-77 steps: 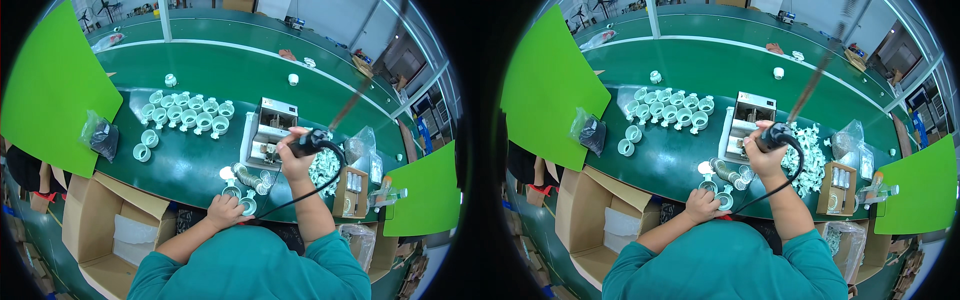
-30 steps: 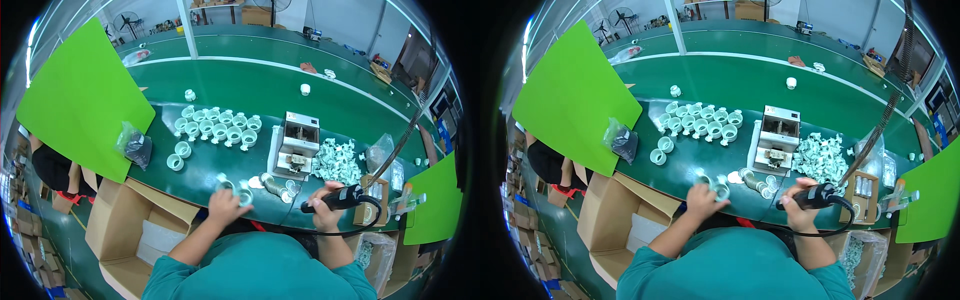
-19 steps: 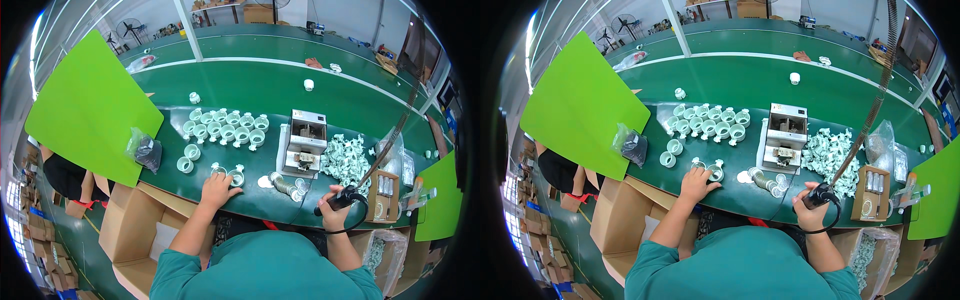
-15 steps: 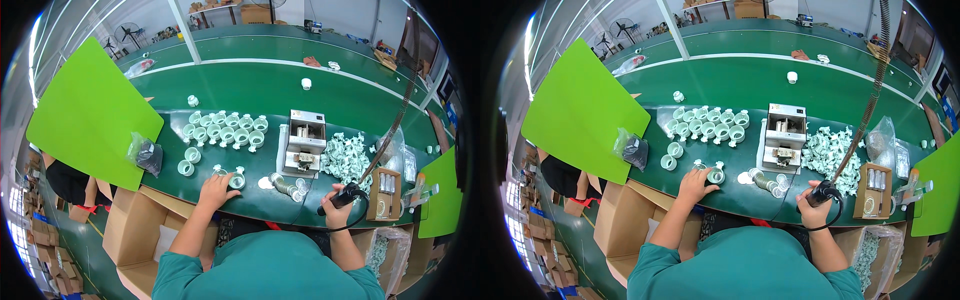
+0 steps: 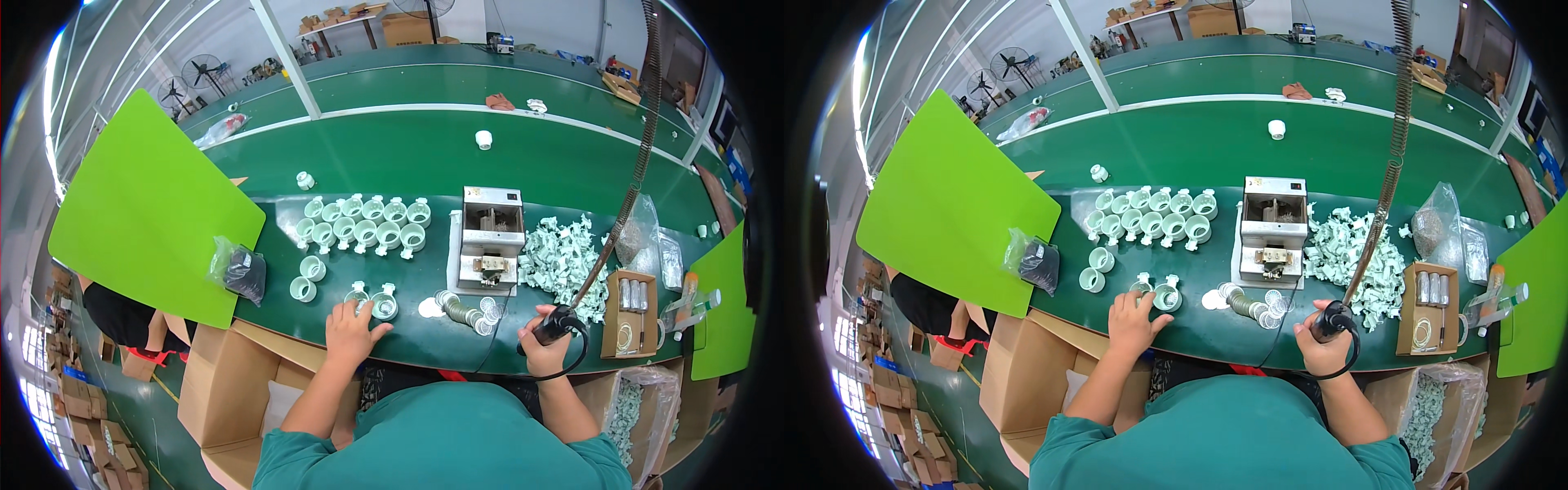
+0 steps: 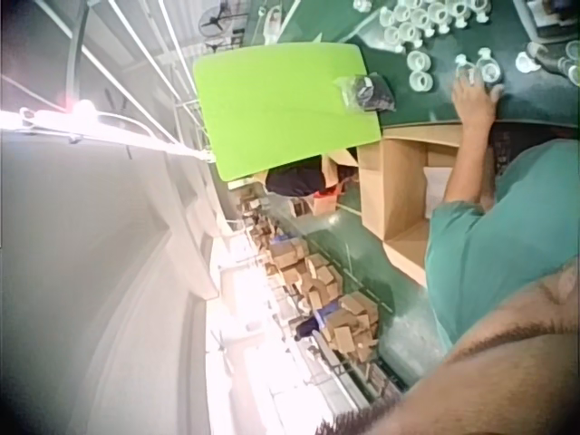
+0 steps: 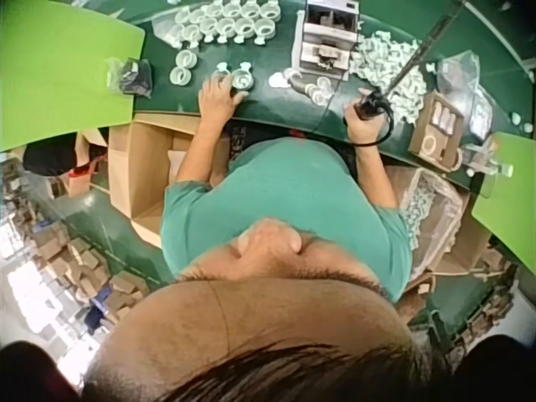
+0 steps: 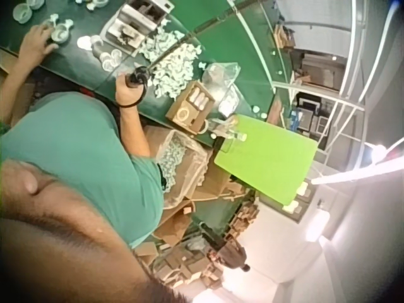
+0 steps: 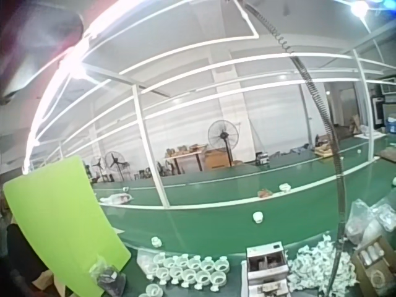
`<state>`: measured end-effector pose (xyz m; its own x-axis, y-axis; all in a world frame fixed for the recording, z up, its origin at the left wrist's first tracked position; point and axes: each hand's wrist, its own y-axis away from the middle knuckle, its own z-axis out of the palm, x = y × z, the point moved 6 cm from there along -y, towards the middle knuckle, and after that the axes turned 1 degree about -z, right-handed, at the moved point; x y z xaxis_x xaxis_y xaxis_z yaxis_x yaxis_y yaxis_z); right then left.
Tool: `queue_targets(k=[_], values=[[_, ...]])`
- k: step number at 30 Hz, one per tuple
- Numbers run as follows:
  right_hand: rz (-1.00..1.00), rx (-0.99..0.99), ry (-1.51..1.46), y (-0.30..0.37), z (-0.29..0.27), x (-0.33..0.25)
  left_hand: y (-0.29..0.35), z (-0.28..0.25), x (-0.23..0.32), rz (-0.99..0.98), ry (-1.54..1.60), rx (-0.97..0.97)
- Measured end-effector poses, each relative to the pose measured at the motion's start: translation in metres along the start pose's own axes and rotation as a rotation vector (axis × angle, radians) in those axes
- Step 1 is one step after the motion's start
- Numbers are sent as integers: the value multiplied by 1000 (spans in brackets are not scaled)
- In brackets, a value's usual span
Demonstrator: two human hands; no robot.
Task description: Assemble small plastic components using an electric screwdriver and place the finished parts into a cardboard box.
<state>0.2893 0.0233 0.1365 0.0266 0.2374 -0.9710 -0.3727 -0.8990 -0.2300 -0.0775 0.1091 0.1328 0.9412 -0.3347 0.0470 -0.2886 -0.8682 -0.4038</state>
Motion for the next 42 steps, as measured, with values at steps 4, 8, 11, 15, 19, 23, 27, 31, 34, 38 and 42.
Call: queue_targets(k=[4,8,11,15,19,23,27,31,34,38,42], values=[[35,6,-11,1,1,2,0,14,10,-38,72,-80],[60,-15,-15,0,6,1,4,43,-1,-112,116,-168],[45,-20,16,1,5,1,2,47,-4,-107,162,-148],[35,-4,39,1,-2,0,-22,34,-24,-109,193,-35],[41,35,49,0,-8,0,-94,11,-81,-155,198,120],[73,54,45,-1,-3,4,-166,33,-166,-122,224,143],[44,66,108,4,-3,7,-201,64,-204,-47,225,39],[51,88,132,6,-1,3,-209,86,-209,-57,256,-52],[68,92,130,7,1,3,-210,91,-211,-51,274,-42],[74,82,135,8,3,7,-211,90,-215,-32,269,-47],[71,76,130,8,6,9,-210,87,-214,-69,253,-134]])
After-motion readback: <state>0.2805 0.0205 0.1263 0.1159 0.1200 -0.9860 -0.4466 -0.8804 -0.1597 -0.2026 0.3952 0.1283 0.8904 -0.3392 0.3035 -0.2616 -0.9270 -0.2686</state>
